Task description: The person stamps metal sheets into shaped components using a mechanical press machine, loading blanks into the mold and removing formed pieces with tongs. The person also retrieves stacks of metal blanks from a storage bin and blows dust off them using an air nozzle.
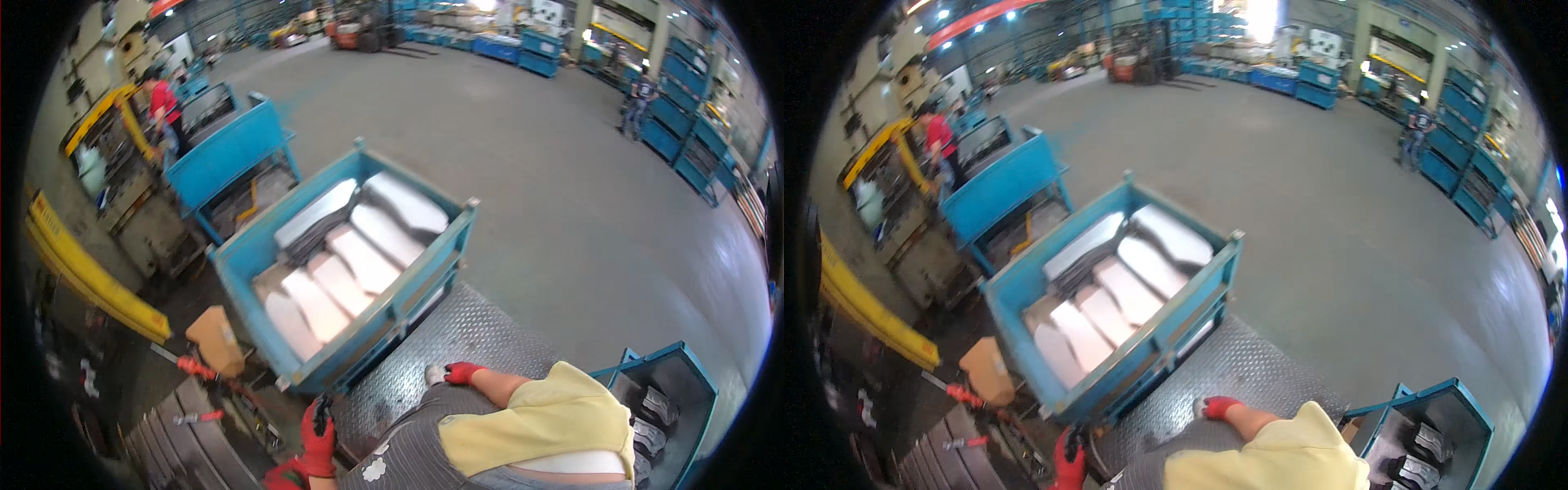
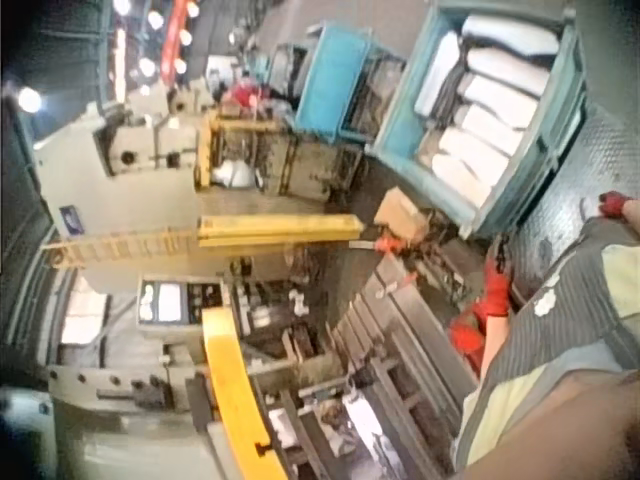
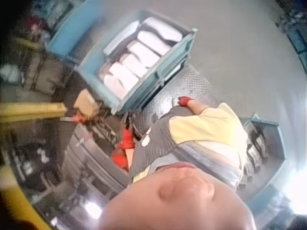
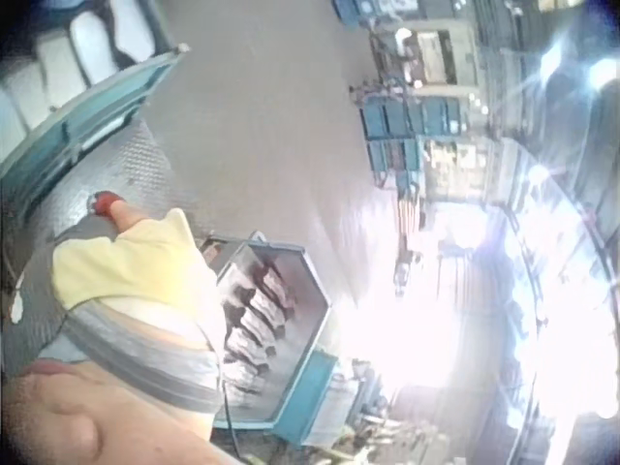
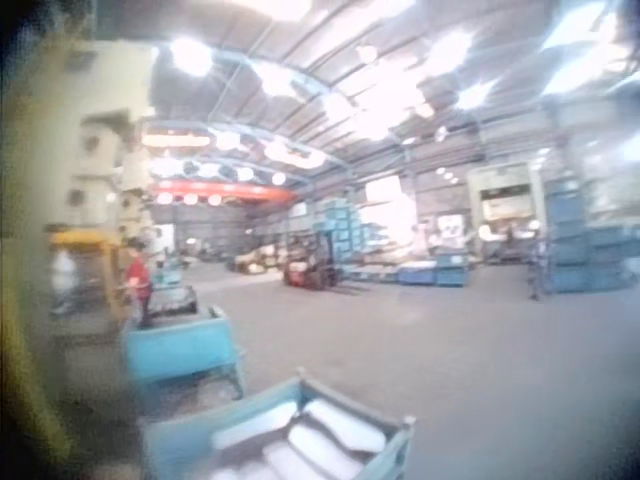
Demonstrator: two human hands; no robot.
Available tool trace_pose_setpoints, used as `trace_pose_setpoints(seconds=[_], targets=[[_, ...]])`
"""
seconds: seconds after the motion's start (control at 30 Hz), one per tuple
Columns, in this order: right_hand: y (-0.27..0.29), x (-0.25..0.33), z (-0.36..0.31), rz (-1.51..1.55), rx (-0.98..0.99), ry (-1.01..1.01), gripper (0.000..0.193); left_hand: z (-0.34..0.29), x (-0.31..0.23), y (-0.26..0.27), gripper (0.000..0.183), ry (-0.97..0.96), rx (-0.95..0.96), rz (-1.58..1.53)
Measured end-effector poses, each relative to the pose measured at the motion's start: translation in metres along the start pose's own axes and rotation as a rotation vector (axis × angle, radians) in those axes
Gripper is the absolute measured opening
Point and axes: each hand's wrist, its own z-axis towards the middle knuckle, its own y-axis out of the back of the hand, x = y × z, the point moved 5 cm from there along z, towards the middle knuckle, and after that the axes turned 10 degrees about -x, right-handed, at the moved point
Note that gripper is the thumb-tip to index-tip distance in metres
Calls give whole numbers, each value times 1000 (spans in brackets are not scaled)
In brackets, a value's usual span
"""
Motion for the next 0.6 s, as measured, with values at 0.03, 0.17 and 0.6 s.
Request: trace_pose_setpoints(seconds=[0.03, 0.17, 0.6], targets=[[28, 20, -5, 3, 30, 10, 63, 12, -2, -10, 34, -20, -26, -11], [93, -8, 11, 76, -89, -61, 61, 71, 3, -80, 34, 9, 99, 212], [211, -27, 118, 207, -255, -222, 61, 205, 8, -193, 27, 91, 226, -2]])
